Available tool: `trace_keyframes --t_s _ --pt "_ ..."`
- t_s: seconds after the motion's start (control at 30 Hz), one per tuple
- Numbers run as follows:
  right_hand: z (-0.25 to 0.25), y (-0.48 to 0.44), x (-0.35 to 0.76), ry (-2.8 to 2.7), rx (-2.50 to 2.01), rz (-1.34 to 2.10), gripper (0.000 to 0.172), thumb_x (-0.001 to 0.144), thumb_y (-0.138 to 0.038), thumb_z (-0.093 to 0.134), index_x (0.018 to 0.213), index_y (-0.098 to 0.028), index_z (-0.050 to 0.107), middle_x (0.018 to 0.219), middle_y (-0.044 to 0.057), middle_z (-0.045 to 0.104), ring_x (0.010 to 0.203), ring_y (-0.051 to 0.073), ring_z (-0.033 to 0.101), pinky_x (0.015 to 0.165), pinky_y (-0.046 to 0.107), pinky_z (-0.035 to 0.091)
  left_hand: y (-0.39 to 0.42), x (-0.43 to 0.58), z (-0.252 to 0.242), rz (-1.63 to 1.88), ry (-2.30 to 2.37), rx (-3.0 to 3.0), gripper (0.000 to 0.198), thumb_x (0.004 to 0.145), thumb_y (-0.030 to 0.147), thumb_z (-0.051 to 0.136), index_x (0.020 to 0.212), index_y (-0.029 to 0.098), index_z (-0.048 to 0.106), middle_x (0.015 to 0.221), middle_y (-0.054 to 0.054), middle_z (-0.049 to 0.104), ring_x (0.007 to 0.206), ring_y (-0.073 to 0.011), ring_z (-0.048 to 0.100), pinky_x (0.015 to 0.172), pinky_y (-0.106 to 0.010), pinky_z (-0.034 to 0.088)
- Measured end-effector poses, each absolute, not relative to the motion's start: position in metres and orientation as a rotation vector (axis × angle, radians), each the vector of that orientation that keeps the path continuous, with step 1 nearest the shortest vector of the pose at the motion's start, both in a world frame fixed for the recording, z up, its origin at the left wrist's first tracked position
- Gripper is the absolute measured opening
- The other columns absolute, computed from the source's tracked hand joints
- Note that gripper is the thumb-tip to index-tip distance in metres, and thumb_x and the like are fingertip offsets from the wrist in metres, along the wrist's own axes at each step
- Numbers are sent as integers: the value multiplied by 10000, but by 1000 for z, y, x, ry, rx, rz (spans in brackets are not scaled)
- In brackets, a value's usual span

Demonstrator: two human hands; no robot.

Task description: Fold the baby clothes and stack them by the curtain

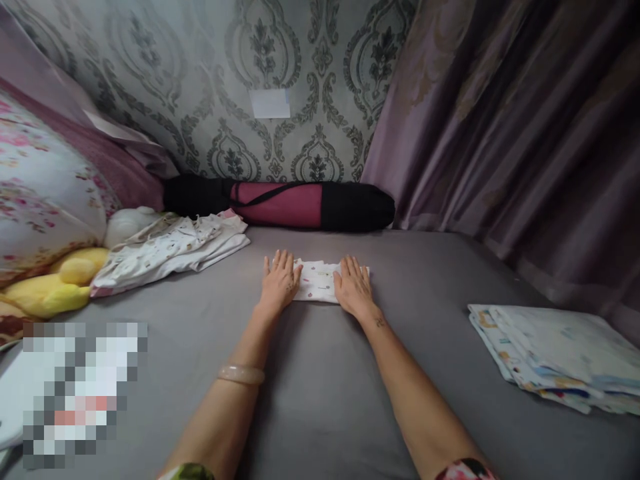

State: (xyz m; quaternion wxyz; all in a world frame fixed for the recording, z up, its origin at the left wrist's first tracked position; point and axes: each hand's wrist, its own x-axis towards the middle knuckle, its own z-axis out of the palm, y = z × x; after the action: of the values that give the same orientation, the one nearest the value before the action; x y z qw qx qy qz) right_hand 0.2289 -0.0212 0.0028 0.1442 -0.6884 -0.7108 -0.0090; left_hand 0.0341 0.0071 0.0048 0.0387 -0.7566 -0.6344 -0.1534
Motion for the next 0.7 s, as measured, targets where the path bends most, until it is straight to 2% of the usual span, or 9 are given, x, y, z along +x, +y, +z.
trace_keyframes --t_s 0.17,0.37,0.47,0.7 --pt "-7 -24 221 -2099 -2017 116 581 999 -357 241 1477 -40 332 1565 151 264 1451 261 207 1173 419 122 8 36 -7 -248 -2039 -2518 573 991 409 249 1459 98 357 1547 -156 324 1449 -284 244 1173 -472 177" --pt "-1 -24 219 -2075 -1983 96 573 1001 -356 234 1479 -56 338 1562 155 275 1453 256 205 1174 419 109 5 41 1 -335 -2008 -2475 554 994 399 246 1445 111 387 1533 -161 349 1446 -283 254 1181 -524 102" --pt "4 -26 213 -2089 -1907 57 567 1001 -343 221 1477 -63 344 1562 143 281 1457 241 193 1177 408 94 0 54 5 -442 -1841 -2483 546 998 385 208 1435 124 408 1518 -145 383 1444 -260 266 1192 -492 96" --pt "-2 -29 209 -2157 -1926 192 550 984 -297 270 1475 -63 347 1561 143 282 1449 242 217 1174 418 116 -8 73 -6 -309 -1804 -2691 531 997 352 235 1444 116 397 1528 -128 367 1438 -266 282 1166 -468 240"
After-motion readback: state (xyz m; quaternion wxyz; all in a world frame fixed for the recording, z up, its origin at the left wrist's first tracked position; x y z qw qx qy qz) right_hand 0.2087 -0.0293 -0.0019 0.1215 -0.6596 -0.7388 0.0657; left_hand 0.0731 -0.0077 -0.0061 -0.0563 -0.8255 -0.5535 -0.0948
